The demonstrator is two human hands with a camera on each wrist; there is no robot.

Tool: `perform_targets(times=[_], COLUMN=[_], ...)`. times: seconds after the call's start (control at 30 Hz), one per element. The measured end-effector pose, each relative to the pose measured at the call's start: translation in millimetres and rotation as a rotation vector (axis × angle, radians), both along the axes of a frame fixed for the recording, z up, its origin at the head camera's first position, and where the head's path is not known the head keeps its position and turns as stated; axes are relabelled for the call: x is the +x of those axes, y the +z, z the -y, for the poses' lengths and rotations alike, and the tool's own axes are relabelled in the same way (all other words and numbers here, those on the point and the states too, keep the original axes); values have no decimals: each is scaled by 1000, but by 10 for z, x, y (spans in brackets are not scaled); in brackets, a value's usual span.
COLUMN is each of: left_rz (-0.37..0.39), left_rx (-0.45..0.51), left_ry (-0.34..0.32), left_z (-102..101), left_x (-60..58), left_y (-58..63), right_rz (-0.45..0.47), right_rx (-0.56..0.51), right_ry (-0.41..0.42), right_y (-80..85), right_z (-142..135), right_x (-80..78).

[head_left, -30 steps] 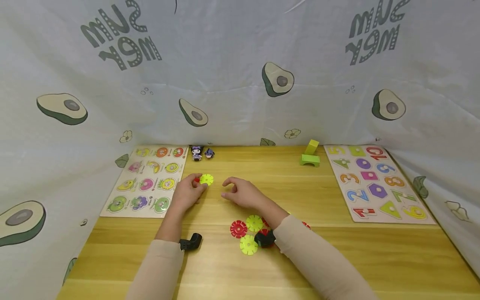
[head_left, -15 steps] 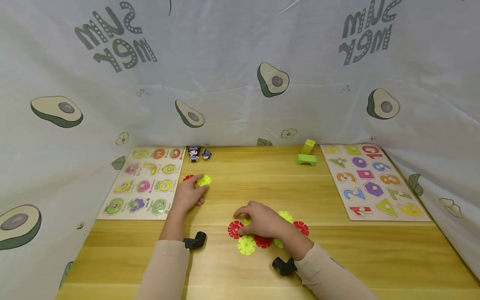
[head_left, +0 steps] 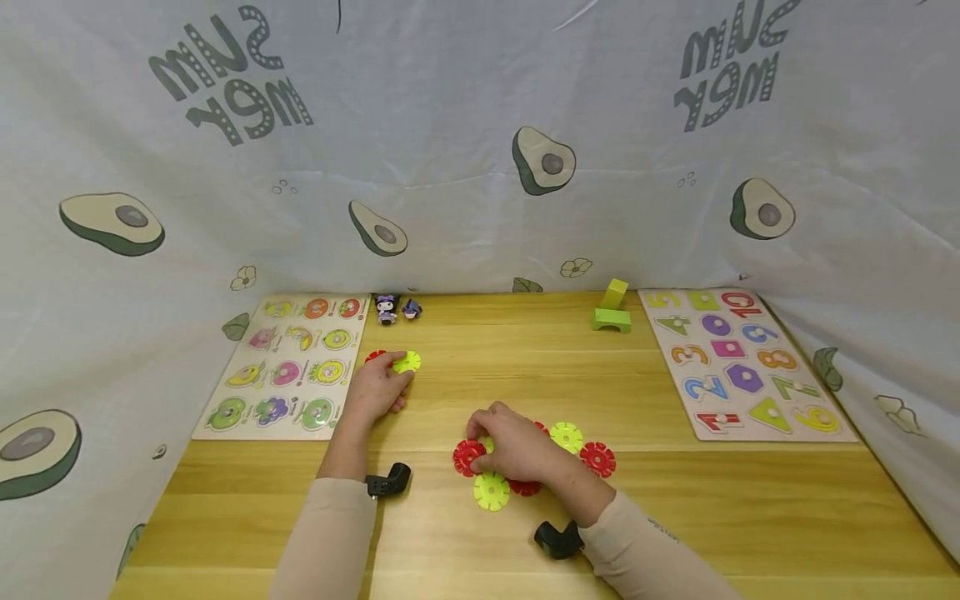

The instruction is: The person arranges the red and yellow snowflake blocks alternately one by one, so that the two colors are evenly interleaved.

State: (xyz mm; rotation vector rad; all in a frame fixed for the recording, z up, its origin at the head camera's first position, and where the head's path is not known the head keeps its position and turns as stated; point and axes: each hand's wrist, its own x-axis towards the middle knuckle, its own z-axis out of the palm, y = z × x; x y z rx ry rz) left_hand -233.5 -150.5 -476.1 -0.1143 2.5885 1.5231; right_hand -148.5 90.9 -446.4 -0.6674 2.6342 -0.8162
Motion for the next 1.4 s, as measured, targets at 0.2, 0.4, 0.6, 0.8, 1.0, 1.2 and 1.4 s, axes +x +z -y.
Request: perform_targets(times=[0.2, 0.4, 0.6, 0.8, 1.0, 1.2, 1.4], left_rz=[5, 16, 26, 33, 34, 46, 44], left_rx=[-6, 0, -11, -16, 6, 23, -3], left_ry=[5, 7, 8, 15, 34, 24, 39], left_z=[2, -4, -16, -15, -7, -20, -5], left_x=[-5, -11, -25, -26, -15, -6, -22], left_y=[6, 16, 31, 23, 6, 7, 8], right_rz=[110, 249, 274, 228, 209, 281, 265], right_rx=[-233, -466, -554, -462, -328, -349, -290], right_ry=[-62, -206, -382, -444, -422, -468, -474], right_y=[12, 22, 56, 43, -32, -71, -74], right_z=[-4, 71, 280, 484, 607, 638, 677], right_x=[-31, -162, -443, -796, -1049, -1177, -1239])
